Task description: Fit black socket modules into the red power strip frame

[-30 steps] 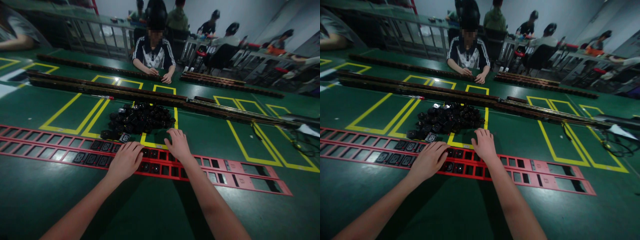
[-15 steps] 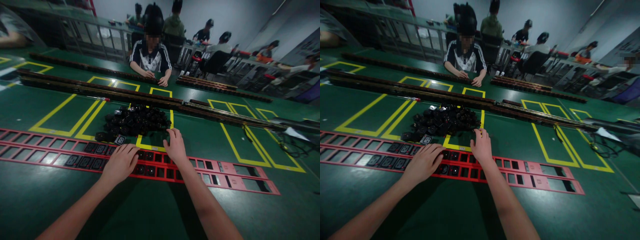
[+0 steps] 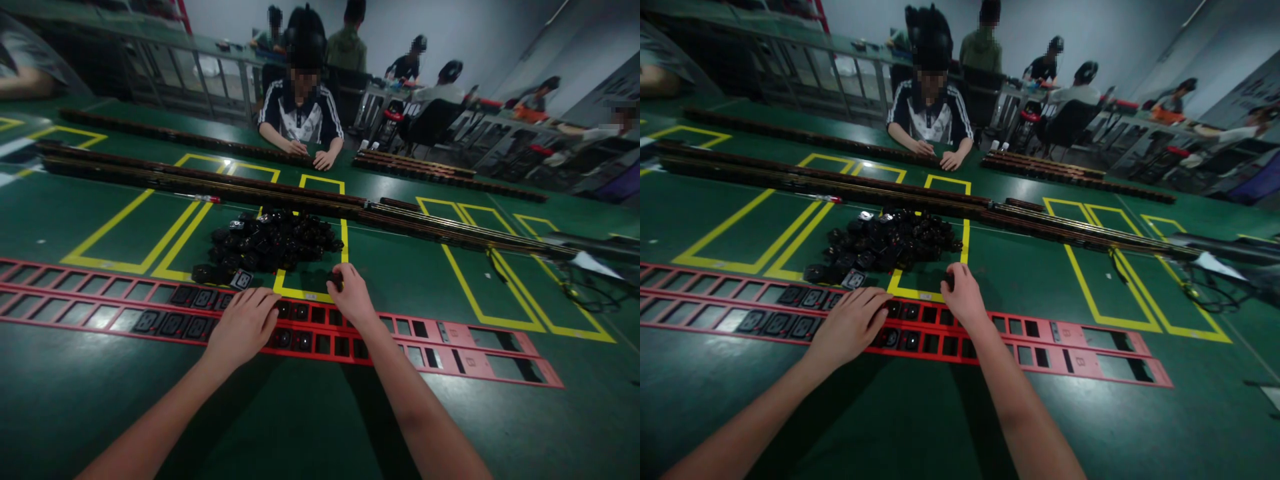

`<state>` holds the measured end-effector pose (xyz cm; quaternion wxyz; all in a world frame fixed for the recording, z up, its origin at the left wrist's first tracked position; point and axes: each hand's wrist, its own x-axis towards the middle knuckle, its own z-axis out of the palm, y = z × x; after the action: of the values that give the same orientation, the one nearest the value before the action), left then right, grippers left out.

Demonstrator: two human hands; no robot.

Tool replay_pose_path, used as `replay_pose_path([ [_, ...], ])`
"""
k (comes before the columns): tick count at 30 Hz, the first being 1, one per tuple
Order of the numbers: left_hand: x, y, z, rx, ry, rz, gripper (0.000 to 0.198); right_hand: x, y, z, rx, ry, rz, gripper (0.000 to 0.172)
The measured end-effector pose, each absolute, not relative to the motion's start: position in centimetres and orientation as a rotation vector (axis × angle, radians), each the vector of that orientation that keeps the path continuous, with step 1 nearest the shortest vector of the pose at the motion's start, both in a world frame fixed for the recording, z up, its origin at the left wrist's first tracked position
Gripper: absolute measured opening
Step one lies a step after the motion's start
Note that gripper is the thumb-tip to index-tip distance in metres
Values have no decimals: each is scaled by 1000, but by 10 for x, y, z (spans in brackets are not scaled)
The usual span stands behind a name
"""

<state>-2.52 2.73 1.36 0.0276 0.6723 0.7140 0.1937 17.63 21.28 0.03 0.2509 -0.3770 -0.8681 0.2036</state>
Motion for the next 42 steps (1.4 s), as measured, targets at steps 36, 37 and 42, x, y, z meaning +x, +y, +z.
replay_pose_path([
  [36, -24, 28, 16, 2078, 2200, 583, 30, 178, 207, 7, -981, -2381, 742, 28],
  [37, -24, 28, 16, 2081, 2200, 576, 30, 180, 206, 9, -941, -2375, 771, 29],
  [42, -24, 28, 16, 2094, 2206, 572, 29, 187, 201, 23, -680, -2447, 1072, 23],
])
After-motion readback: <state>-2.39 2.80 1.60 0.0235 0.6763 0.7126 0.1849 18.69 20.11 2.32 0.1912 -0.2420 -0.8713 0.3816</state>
